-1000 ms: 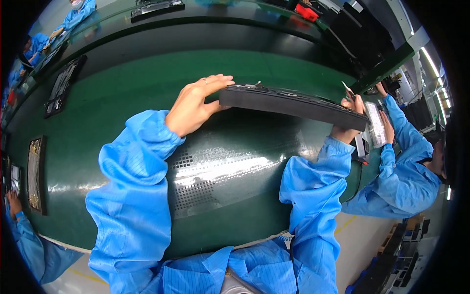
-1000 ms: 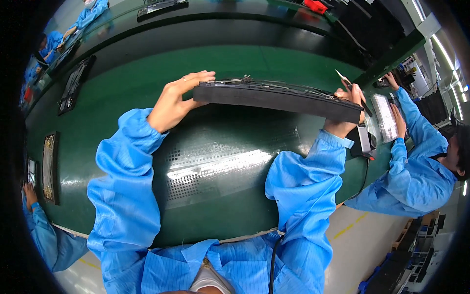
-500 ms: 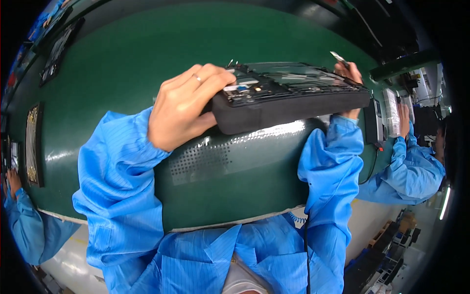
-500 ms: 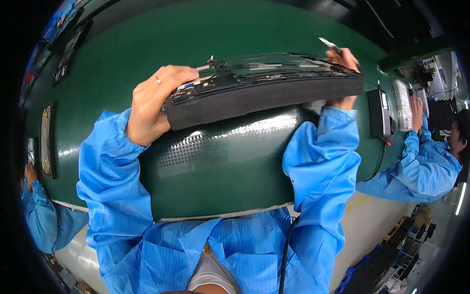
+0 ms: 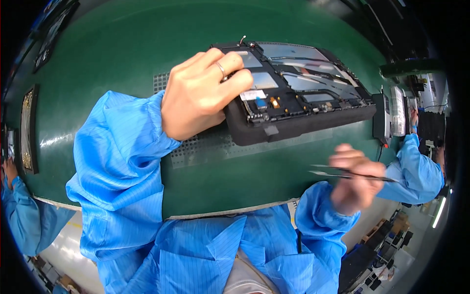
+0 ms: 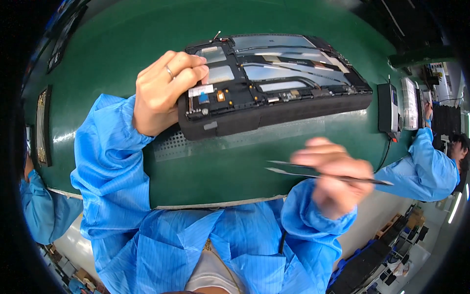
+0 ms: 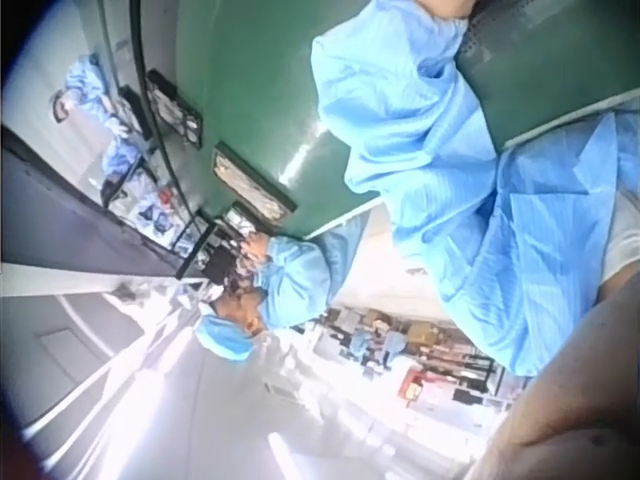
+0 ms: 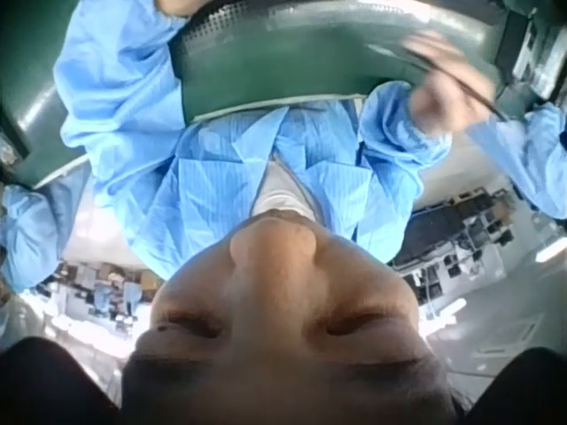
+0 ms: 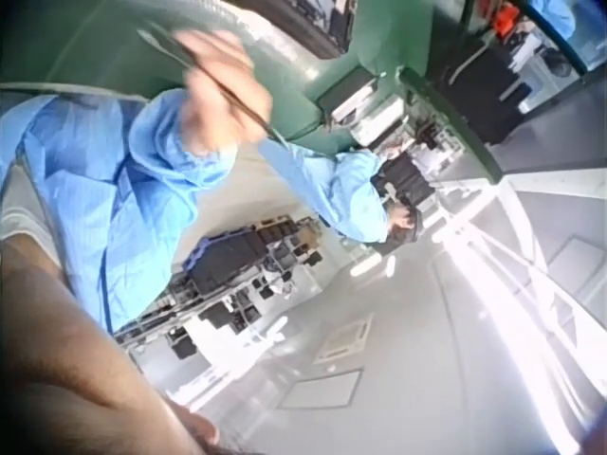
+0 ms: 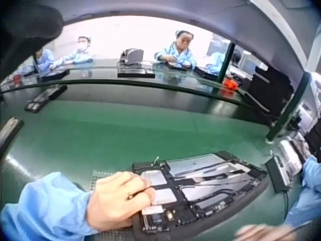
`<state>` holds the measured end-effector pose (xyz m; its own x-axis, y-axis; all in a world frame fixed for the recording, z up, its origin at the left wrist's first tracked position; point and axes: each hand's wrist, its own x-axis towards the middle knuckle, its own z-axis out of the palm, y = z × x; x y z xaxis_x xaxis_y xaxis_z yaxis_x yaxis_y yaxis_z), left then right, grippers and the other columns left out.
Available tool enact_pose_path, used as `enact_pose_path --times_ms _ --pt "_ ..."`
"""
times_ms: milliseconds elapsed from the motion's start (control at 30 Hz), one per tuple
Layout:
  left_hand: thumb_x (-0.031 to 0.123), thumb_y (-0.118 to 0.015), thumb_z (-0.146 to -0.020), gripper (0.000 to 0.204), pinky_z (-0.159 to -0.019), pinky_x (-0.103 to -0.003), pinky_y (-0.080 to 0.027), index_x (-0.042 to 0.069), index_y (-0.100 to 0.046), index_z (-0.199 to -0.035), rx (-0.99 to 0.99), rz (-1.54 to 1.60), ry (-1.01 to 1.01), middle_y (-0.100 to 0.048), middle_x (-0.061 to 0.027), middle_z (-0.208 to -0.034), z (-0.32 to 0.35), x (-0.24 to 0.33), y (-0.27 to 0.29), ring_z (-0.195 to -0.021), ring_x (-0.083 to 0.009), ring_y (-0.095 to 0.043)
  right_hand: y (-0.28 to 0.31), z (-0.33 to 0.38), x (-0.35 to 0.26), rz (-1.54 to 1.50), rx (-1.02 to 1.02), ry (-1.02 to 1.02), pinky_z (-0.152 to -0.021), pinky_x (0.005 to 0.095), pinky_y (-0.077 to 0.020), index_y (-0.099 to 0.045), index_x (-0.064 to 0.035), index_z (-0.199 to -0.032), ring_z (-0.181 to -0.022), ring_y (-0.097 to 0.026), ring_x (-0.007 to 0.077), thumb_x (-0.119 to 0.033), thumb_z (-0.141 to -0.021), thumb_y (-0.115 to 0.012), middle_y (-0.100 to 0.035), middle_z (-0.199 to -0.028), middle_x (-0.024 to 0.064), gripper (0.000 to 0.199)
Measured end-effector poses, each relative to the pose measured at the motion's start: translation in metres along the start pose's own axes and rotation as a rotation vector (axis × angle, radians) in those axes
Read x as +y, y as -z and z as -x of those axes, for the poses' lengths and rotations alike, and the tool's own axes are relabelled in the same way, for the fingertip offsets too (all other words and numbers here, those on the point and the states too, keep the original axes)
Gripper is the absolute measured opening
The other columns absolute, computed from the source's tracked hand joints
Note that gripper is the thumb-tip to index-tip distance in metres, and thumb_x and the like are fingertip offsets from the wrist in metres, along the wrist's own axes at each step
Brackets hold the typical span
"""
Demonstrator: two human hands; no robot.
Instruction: The person assembles internal cables into a tablet chassis and applies adhesive strips to the device, removing protective film from the strips with tweezers and a prying tool.
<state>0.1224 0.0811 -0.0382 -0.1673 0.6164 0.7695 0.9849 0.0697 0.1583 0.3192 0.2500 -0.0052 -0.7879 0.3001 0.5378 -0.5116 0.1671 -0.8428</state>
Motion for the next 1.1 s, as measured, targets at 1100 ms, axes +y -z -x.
enact_pose_path --times_ms 1100 --pt "0.003 -0.064 -0.051 0.024 -0.055 -0.028 -0.044 0.0 -0.049 -0.071 -0.01 0.051 0.065 -0.051 -0.0096 -0.073 -0.01 -0.001 0.0 -0.067 -0.0237 -0.054 -0.045 -0.001 0.048 -0.054 -0.028 -0.746 -0.057 0.0217 -0.0466 -0.058 0.0075 -0.078 -0.062 -0.057 0.012 0.0 -0.074 -0.055 -0.062 -0.076 0.013 0.009"
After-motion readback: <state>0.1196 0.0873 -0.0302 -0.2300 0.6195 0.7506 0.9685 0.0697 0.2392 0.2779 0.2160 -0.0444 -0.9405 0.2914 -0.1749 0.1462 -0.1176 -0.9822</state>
